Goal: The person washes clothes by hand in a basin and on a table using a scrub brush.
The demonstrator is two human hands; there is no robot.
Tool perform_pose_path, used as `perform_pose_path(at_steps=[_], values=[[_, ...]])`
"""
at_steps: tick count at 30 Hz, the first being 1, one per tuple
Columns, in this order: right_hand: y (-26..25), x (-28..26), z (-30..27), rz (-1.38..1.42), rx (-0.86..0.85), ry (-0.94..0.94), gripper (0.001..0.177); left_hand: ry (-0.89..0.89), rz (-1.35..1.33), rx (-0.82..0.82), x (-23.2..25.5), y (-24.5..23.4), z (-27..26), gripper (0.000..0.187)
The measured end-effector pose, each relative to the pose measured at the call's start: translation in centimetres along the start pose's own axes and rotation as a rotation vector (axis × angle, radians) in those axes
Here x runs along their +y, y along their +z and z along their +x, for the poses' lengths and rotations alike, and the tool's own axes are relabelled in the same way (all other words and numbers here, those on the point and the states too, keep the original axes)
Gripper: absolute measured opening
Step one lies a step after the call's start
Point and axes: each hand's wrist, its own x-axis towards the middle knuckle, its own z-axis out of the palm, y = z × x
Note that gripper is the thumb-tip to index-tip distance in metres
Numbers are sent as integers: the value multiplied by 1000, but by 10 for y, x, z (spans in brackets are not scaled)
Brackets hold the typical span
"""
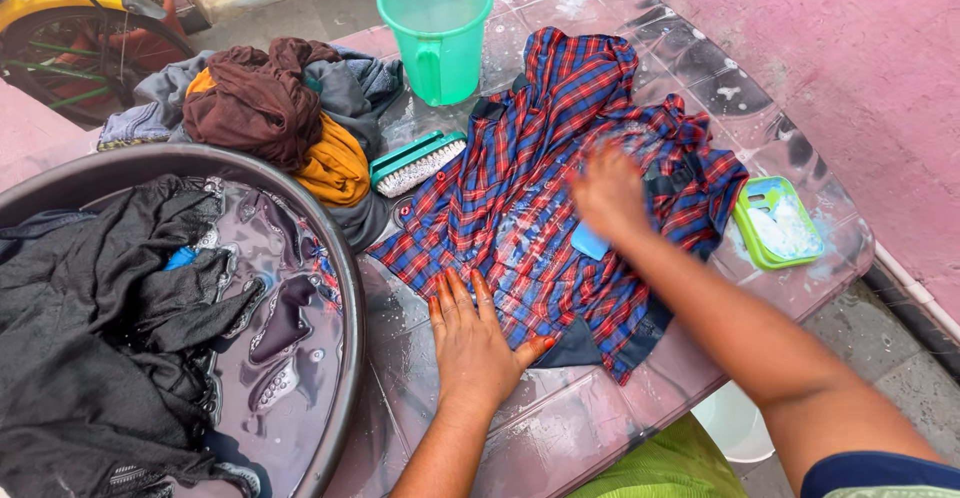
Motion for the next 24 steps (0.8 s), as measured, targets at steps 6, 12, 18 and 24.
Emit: perform_pose_path(at_steps=[6,12,18,24], values=[[-65,-97,-87,576,-277,-439,69,-75,34,-138,6,-11,-7,130],[-22,28,14,245,-90,334,73,-124,72,-255,10,-25,-9,130],[-37,-75,-39,865,-111,-7,66,-130,63,-247,12,-25,-10,127],[-48,-73,-38,412,-59,-319,46,-156,44,-295,14,-36,-10,126]])
